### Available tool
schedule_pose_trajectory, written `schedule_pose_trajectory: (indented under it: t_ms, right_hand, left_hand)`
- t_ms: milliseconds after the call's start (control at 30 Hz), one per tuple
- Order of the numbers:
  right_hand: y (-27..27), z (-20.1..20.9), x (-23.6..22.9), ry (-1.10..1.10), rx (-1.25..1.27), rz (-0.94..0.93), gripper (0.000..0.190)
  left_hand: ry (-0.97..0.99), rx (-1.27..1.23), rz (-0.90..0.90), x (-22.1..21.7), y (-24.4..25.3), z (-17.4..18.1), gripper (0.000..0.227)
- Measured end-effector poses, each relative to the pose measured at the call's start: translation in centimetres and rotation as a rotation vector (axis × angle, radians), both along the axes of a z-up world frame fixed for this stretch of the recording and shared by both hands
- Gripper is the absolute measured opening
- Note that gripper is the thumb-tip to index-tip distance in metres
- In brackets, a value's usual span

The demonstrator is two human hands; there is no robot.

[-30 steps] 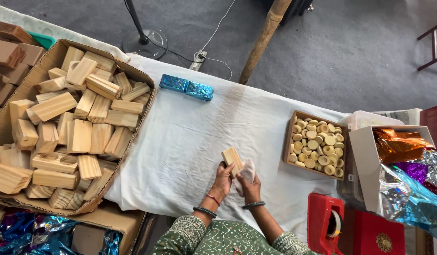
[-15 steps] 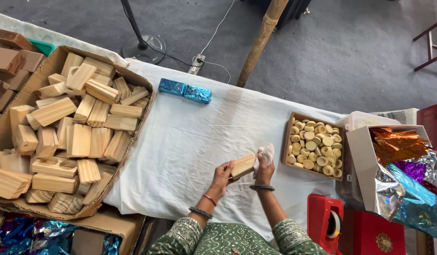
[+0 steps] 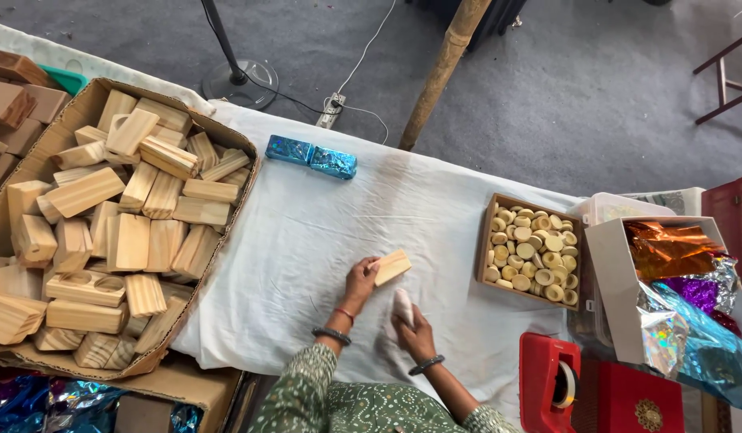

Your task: The person wipes a small wooden block with a cloth, then wraps it in blue metallic foil. They fold the foil around the block and secure it with clear tape. The wrapped block is placed on the table, and the person repeats the process with another wooden block.

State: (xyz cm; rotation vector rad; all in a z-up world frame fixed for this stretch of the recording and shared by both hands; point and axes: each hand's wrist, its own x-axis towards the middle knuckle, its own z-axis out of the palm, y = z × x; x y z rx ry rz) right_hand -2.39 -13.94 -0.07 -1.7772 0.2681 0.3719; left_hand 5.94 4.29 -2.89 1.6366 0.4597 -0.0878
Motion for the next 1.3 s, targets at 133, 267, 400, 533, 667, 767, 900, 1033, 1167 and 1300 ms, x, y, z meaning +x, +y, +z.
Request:
schedule_pose_trajectory:
  t_ms: [133,267,400,533,667,767,900,1033,1167,1300]
  right_hand:
    - [-4.8,-1.8,-0.4,-0.023,-0.144,-0.049,0.035]
    - [-7.5,-0.2,-1.3,0.033,-0.228,-0.145,0.037]
    - [-8.4,-0.4,-2.4,0.167,-0.18,-0.206,0.04]
    - [-8.6,-1.2,-2.7,0.095,-0.184,-0.185,0.043]
    - [-8.1,-0.9,-2.3,0.112,-0.221,-0.147,0.045]
    - [-8.0,-0.4,-1.9,0.126,-0.233,-0.13,0.045]
    - [-8.6,-3.6,-0.8,-0.225,-0.42,0.017,0.044]
    - [-5.6,1.4,3.7,-0.409,-0.565,0.123,0.05]
    - [-0.8,5.4,9.4,-0.518,-0.589,0.195,0.041]
    - [4.1,2.7,11.7,-0.604,-0.876,0.42,0.017]
  left_hand:
    - [-0.26,0.445,-0.097,3.2,2.2,-7.8,0.021]
    - [-0.2,0.768,-0.321,2.2,2.5,2.8,0.043]
    - [-0.163,1.048,-0.482,1.4,1.1,6.5,0.087]
    - [-0.138,1.014,-0.568,2.0,1.2,3.0,0.073]
    - [-0.186,1.014,-0.65,2.6,2.1,3.5,0.072]
    - [-0.169,1.005,-0.685,2.8,2.3,2.8,0.074]
    - [-0.151,0.841,-0.532,1.7,2.9,6.0,0.086]
    - [-0.093,0.718,-0.269,0.5,3.7,3.5,0.093]
    - [-0.139,0.649,-0.229,-0.1,4.7,1.5,0.08]
    - [-0.092,0.641,-0.254,-0.1,4.8,2.8,0.07]
